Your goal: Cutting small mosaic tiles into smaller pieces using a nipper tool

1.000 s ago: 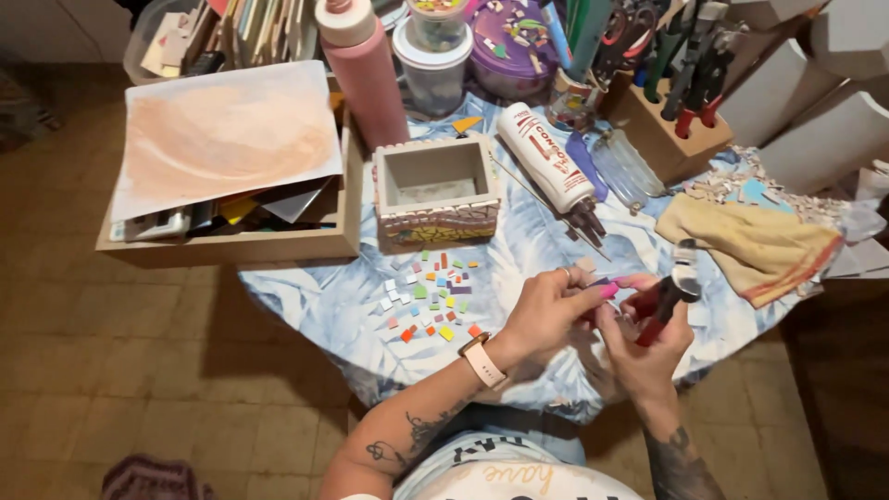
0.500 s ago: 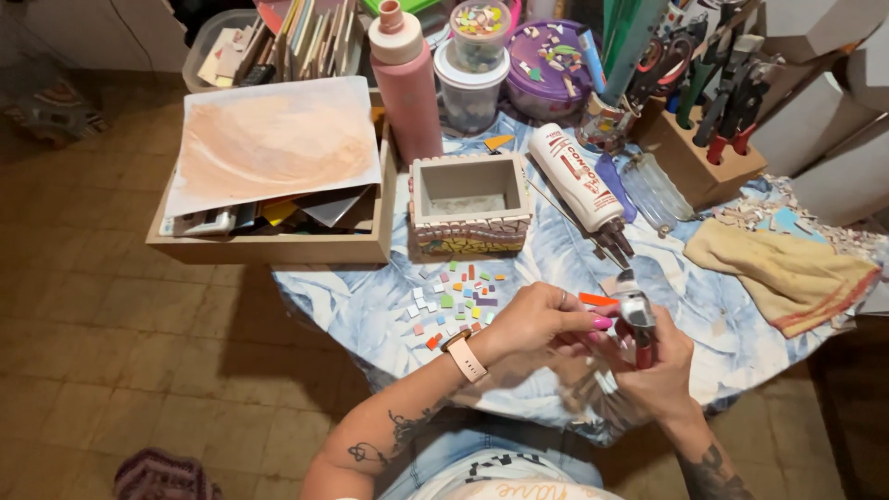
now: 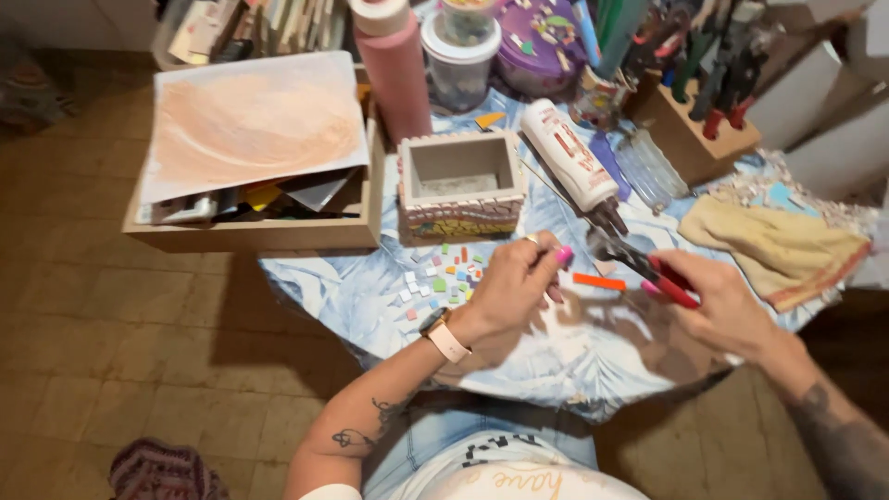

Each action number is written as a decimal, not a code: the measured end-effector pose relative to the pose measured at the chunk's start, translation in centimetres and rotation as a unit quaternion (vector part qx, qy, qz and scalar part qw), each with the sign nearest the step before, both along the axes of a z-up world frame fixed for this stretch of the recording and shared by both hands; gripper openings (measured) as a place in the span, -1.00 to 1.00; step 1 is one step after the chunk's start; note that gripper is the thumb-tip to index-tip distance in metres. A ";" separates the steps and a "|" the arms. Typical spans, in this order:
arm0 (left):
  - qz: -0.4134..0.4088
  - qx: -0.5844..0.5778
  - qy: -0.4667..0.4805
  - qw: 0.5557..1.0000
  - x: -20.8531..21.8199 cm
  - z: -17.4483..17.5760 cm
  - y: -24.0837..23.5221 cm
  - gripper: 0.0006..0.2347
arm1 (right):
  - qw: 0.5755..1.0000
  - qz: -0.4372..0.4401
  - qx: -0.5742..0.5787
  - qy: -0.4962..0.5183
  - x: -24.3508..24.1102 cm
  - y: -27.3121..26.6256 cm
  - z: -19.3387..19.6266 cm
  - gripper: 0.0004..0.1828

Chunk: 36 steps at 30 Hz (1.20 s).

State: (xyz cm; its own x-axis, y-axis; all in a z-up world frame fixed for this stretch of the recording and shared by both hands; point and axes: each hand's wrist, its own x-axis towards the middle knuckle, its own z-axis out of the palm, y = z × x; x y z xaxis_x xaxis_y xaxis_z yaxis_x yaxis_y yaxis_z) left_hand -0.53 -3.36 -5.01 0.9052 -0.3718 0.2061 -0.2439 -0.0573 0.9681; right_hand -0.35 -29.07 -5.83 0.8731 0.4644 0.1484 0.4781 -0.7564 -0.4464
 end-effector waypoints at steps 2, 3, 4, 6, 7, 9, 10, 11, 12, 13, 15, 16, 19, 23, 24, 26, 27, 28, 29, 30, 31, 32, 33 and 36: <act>0.005 0.005 0.004 1.000 0.0 0.6 0.0 -0.77 | 0.999 0.016 -0.026 0.029 0.6 0.1 0.8 -0.63; 0.016 0.011 0.002 1.000 0.0 1.0 0.0 -0.77 | 0.997 0.039 -0.050 0.053 1.0 0.2 1.3 -0.65; 0.010 0.009 0.000 1.000 0.0 0.9 -0.1 -0.77 | 0.997 0.033 -0.051 0.052 1.1 0.4 1.7 -0.65; 0.030 0.035 -0.008 0.999 -0.1 0.8 -0.1 -0.80 | 0.986 0.043 -0.110 0.118 1.4 1.0 2.4 -0.59; 0.027 0.034 -0.010 0.999 0.1 0.9 -0.1 -0.80 | 0.986 0.039 -0.110 0.116 1.6 1.2 2.9 -0.59; 0.023 0.026 0.000 0.999 -0.1 0.8 0.2 -0.76 | 0.983 0.049 -0.118 0.128 1.6 1.8 3.3 -0.64; 0.022 0.025 0.003 0.999 0.0 0.7 0.2 -0.76 | 0.983 0.049 -0.118 0.131 1.7 1.7 3.2 -0.64; 0.035 0.032 -0.013 0.999 0.0 0.6 0.1 -0.75 | 0.982 0.053 -0.128 0.130 1.9 1.7 3.0 -0.61; 0.048 0.039 -0.030 0.998 0.1 0.6 0.1 -0.75 | 0.980 0.055 -0.138 0.129 2.0 1.6 2.9 -0.57; 0.046 0.038 -0.028 0.998 0.0 0.7 0.1 -0.75 | 0.980 0.054 -0.138 0.130 2.0 1.7 2.9 -0.57; 0.057 0.072 -0.005 0.996 -0.1 1.0 0.1 -0.74 | 0.982 0.066 -0.119 0.129 2.1 1.8 3.0 -0.59; 0.057 0.071 -0.005 0.996 0.0 0.8 0.1 -0.74 | 0.982 0.065 -0.120 0.129 2.1 1.8 3.1 -0.59; 0.073 0.075 -0.018 0.994 0.1 0.2 0.1 -0.75 | 0.977 0.061 -0.134 0.154 2.1 1.9 3.1 -0.55; 0.076 0.089 -0.066 0.991 0.4 -0.2 0.1 -0.74 | 0.974 0.060 -0.144 0.163 2.2 1.9 2.9 -0.56; 0.080 0.084 -0.080 0.990 0.4 -0.3 0.1 -0.75 | 0.972 0.055 -0.153 0.172 2.2 1.9 2.8 -0.53; 0.075 0.085 -0.072 0.991 0.3 -0.6 0.1 -0.74 | 0.973 0.058 -0.149 0.167 2.2 1.7 2.6 -0.51; 0.069 0.087 -0.065 0.992 0.3 -0.7 0.1 -0.73 | 0.974 0.062 -0.144 0.161 2.2 1.6 2.5 -0.49; 0.068 0.086 -0.064 0.992 0.3 -0.7 0.1 -0.73 | 0.974 0.060 -0.144 0.163 2.2 1.6 2.5 -0.49; 0.065 0.079 -0.067 0.992 0.2 -0.7 0.1 -0.72 | 0.974 0.059 -0.141 0.166 2.2 1.7 2.5 -0.51; 0.063 0.072 -0.072 0.993 0.2 -0.6 0.1 -0.71 | 0.974 0.059 -0.138 0.169 2.2 1.7 2.6 -0.53; 0.061 0.072 -0.071 0.993 0.2 -0.6 0.1 -0.71 | 0.974 0.057 -0.139 0.170 2.2 1.5 2.4 -0.53; 0.071 0.082 -0.084 0.990 0.2 -0.6 0.1 -0.72 | 0.975 0.071 -0.135 0.158 2.2 1.4 2.2 -0.51; 0.082 0.092 -0.097 0.988 0.2 -0.5 0.1 -0.73 | 0.977 0.085 -0.132 0.147 2.2 1.3 2.1 -0.49; 0.077 0.091 -0.056 0.991 -0.1 -0.3 0.1 -0.73 | 0.975 0.067 -0.137 0.163 1.9 1.7 2.6 -0.53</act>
